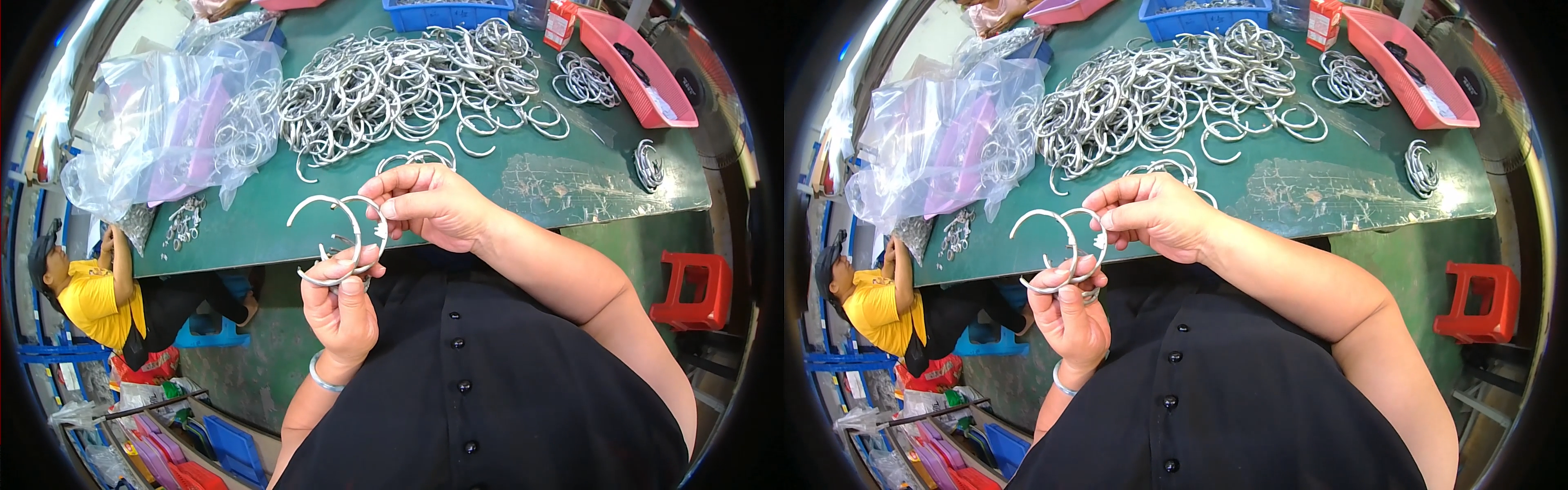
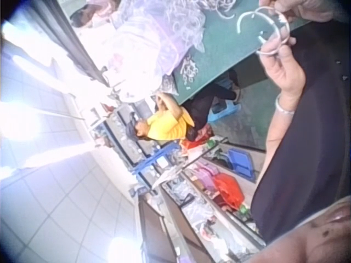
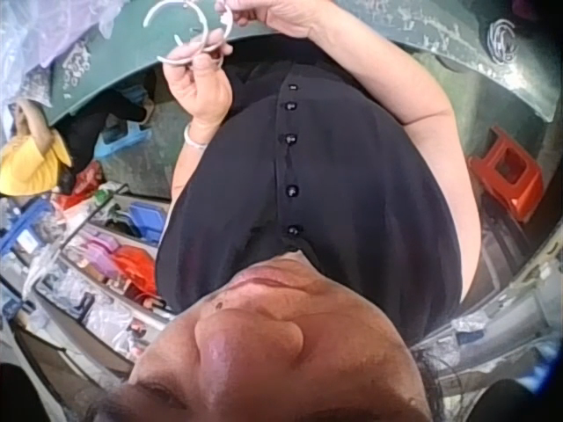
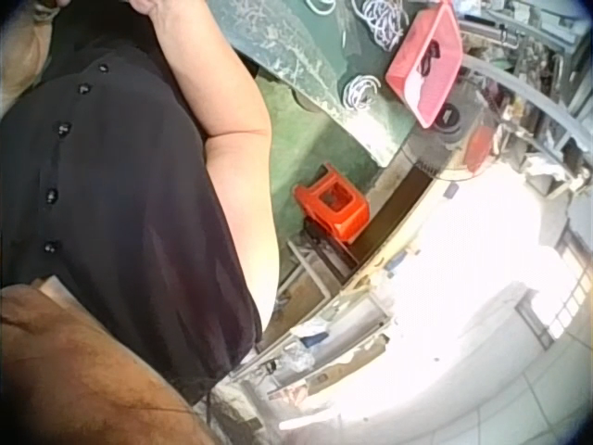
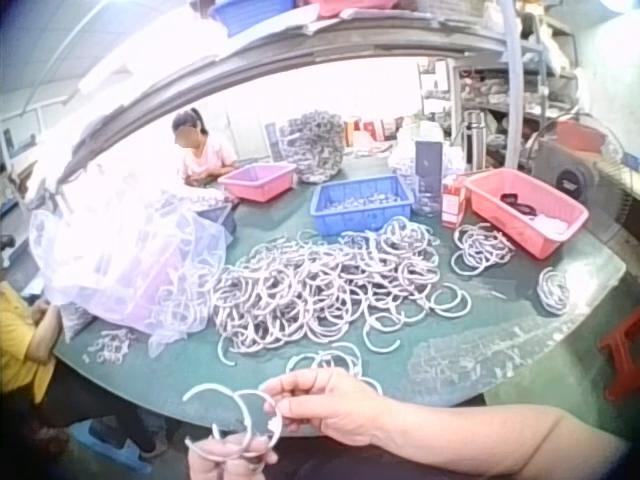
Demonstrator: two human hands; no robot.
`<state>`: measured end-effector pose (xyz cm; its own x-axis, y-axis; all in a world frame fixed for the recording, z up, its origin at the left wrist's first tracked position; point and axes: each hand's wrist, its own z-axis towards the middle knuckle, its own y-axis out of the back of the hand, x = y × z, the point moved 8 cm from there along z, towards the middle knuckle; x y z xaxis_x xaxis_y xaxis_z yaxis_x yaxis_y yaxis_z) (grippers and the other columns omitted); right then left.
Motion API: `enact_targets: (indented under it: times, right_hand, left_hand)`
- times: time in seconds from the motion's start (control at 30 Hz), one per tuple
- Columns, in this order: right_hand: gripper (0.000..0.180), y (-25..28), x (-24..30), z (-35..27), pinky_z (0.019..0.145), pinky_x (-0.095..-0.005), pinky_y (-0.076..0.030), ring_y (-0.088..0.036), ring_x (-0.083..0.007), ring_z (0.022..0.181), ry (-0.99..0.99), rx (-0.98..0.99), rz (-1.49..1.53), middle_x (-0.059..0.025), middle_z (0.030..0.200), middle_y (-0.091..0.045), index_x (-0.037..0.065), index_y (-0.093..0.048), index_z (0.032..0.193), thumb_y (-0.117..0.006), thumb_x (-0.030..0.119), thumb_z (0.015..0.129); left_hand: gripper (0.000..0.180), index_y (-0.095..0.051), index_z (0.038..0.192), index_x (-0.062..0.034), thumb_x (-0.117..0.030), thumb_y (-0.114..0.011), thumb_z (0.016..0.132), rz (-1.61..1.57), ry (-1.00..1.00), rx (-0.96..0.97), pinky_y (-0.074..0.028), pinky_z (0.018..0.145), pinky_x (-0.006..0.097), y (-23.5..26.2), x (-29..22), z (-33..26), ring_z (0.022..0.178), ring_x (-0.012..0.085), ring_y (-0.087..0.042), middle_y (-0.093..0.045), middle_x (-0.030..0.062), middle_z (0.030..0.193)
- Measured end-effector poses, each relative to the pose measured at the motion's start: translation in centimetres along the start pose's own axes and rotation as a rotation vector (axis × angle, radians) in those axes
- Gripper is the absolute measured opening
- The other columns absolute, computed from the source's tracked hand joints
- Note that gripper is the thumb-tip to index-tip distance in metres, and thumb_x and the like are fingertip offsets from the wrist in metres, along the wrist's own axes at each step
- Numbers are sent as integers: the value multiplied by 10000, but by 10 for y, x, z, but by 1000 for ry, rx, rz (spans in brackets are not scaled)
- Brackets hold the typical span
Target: The person picks up metal rings from a pile on the table and stacks them together in their hand one at a time.
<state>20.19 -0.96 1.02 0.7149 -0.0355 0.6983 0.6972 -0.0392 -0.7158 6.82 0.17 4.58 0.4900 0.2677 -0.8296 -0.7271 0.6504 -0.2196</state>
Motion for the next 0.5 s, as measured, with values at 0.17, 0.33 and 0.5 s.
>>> enact_targets:
  times: [0.17,0.33,0.5]
  right_hand:
    - [215,-1,-1,0,632,-247,-431,-541,-110,712,-10,13,17,-46,855,-598,26,-593,984,-565,20,771]
    - [212,0,-1,1,614,-251,-440,-545,-119,674,0,-22,55,-67,824,-608,17,-587,952,-582,-5,741]
    - [206,2,-3,2,642,-252,-439,-551,-110,726,-3,-1,10,-39,843,-599,25,-580,964,-558,5,761]
  left_hand:
    - [139,-442,1017,-50,-86,-456,883,26,-47,44,-467,686,297,-4,-4,0,857,203,-578,-588,157,976]
    - [142,-440,1020,-50,-80,-455,882,56,-59,58,-473,694,295,-5,-4,-1,879,203,-579,-586,158,978]
    - [148,-435,1026,-52,-82,-454,883,75,-55,83,-471,701,294,-7,-4,-1,883,199,-575,-581,153,988]
